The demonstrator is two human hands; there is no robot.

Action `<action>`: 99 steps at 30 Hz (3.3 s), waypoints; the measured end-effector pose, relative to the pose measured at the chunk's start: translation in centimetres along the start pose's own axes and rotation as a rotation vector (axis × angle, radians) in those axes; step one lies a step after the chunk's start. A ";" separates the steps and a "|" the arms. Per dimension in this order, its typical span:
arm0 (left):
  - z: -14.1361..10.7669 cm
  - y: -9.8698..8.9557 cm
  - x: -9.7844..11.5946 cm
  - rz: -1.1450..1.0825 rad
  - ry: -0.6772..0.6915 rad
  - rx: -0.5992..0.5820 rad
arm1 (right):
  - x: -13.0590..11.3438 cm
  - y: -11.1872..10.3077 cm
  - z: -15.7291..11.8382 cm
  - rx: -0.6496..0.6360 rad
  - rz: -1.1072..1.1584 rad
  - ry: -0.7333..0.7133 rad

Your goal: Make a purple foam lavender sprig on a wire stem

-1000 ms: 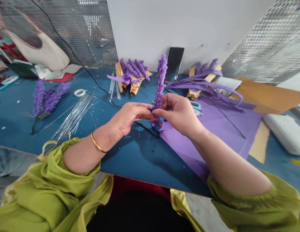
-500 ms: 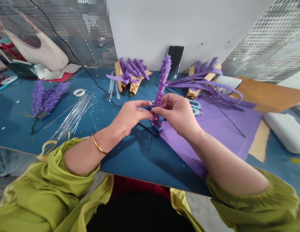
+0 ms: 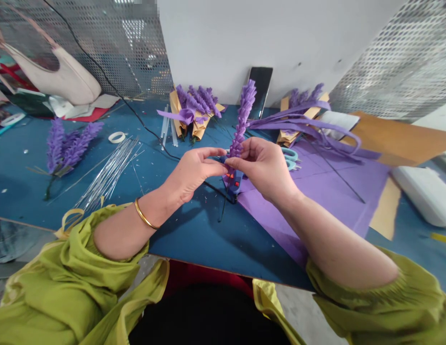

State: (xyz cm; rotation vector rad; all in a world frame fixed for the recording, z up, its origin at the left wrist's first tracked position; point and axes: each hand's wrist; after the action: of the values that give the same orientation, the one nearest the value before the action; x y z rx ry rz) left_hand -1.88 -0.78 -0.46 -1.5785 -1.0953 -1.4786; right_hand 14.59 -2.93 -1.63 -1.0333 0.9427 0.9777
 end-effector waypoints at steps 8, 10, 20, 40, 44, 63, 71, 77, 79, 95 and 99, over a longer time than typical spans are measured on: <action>0.0 -0.1 -0.5 0.075 0.046 0.032 | -0.1 0.2 -0.5 -0.019 0.018 0.004; 0.0 -0.1 -0.5 0.063 0.041 0.021 | -0.1 0.2 -0.5 -0.013 0.008 -0.005; 0.0 0.0 -0.5 0.095 0.043 0.018 | 0.1 0.4 -0.5 0.000 0.002 -0.006; 0.1 0.2 -0.9 0.094 0.053 0.066 | 0.2 0.9 -0.9 0.045 -0.027 -0.005; 0.1 0.2 -0.9 0.064 0.042 0.057 | 0.2 0.9 -0.8 0.046 0.004 0.013; 0.2 0.0 -0.2 -0.035 -0.016 0.005 | 0.0 0.3 -0.4 0.041 0.073 0.022; 0.3 -0.1 -0.7 -0.002 0.018 0.011 | -0.2 0.6 -0.7 0.019 0.070 0.028; 0.2 0.2 -0.8 -0.029 0.033 0.031 | -0.3 0.7 -0.8 0.029 0.051 0.008; 0.2 0.2 -0.8 -0.023 0.036 0.030 | -0.4 0.7 -0.8 0.030 0.059 0.017; 0.3 0.1 -0.5 -0.157 0.057 -0.011 | 0.3 -0.9 0.9 -0.080 0.475 0.167; 0.2 0.3 -0.3 -0.149 0.006 0.032 | 0.6 -1.3 1.4 -0.143 0.644 0.231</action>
State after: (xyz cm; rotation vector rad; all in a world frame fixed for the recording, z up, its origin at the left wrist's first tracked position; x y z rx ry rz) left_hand -1.53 -0.78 -0.75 -1.4966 -1.2503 -1.5540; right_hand 16.20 -1.81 -1.54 -0.9907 1.4630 1.4917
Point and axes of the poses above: each hand's wrist, its own z-axis towards the middle knuckle, its own y-axis out of the palm, x = y × z
